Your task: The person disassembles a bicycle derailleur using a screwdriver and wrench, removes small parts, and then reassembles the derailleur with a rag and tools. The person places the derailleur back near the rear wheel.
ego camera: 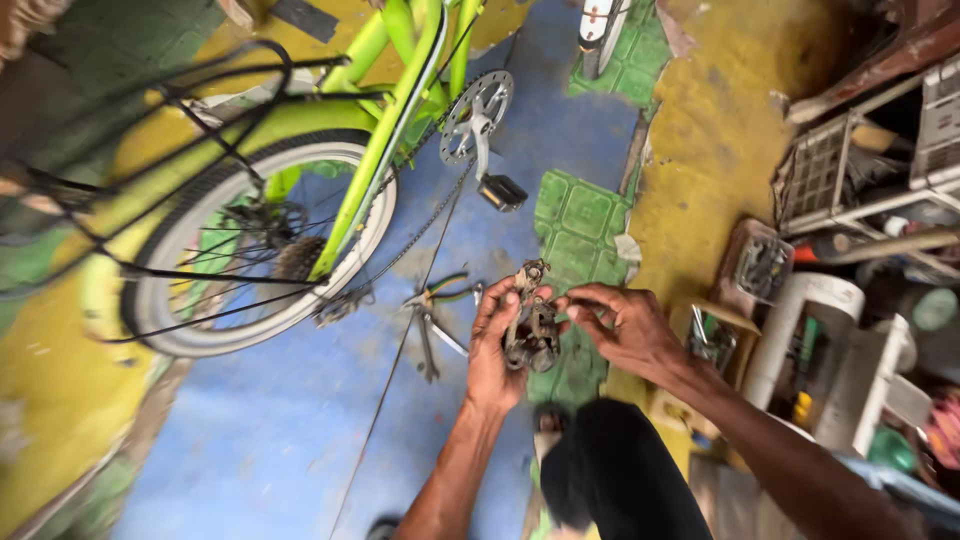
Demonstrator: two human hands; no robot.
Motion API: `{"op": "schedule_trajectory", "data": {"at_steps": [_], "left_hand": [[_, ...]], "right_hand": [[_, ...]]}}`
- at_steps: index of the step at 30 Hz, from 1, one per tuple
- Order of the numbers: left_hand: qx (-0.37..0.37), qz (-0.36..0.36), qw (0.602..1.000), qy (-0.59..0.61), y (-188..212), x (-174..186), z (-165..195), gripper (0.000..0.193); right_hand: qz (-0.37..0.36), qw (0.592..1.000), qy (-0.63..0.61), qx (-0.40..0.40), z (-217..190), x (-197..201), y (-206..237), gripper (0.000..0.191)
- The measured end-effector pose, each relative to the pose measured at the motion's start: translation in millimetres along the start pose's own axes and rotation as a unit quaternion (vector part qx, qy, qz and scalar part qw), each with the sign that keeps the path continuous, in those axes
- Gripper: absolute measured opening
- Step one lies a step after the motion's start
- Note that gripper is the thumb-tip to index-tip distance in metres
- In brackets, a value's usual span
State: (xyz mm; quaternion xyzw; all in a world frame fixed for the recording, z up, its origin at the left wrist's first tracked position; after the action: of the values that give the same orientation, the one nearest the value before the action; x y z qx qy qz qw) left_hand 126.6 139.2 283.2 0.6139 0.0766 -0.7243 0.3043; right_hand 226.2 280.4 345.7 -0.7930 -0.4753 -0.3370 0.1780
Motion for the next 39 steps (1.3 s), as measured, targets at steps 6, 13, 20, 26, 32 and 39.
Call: {"op": "schedule_trajectory", "data": {"at_steps": [6, 13, 20, 26, 32, 39], "left_hand": [[0.062, 0.047, 0.997, -0.01, 55.6, -107.2, 7.0, 0.032], [0.148, -0.004, 0.987, 0.059, 126.5, -223.1, -17.9, 0.032], [0.29, 0.084, 0.95, -0.082, 184.0, -266.3, -69.1, 0.028], [0.387, 0.051, 0.89, -0.233, 234.7, -277.0, -173.3, 0.023], [0.468, -0.037, 0.819, -0.33, 306.8, -287.5, -298.9, 0.023], [0.536, -0.03, 0.735, -0.413, 363.2, -289.0, -366.9, 0.027]], "right_hand": [[0.07, 0.989, -0.063, -0.113, -65.3, 60.4, 46.6, 0.027], [0.138, 0.97, -0.075, -0.188, -154.9, 164.1, 148.0, 0.031], [0.279, 0.897, -0.041, -0.34, -171.9, 185.3, 316.9, 0.031], [0.423, 0.767, -0.022, -0.481, -92.6, 198.1, 487.5, 0.033], [0.582, 0.641, -0.045, -0.499, -33.8, 211.9, 667.9, 0.024], [0.65, 0.252, 0.204, -0.687, -14.5, 254.7, 876.9, 0.057]]}}
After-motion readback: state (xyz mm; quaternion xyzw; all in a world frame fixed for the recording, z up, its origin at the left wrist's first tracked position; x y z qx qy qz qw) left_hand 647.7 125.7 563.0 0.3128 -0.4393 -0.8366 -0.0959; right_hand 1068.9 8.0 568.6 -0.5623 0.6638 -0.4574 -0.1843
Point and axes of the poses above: each hand's wrist, its own y-axis away from the middle knuckle, its own x-axis out of the back of the hand, z = x × y, the point moved 2 cm from there along -y, towards the middle knuckle, and after that the axes turned 1 degree about -x, right-handed, at the moved point
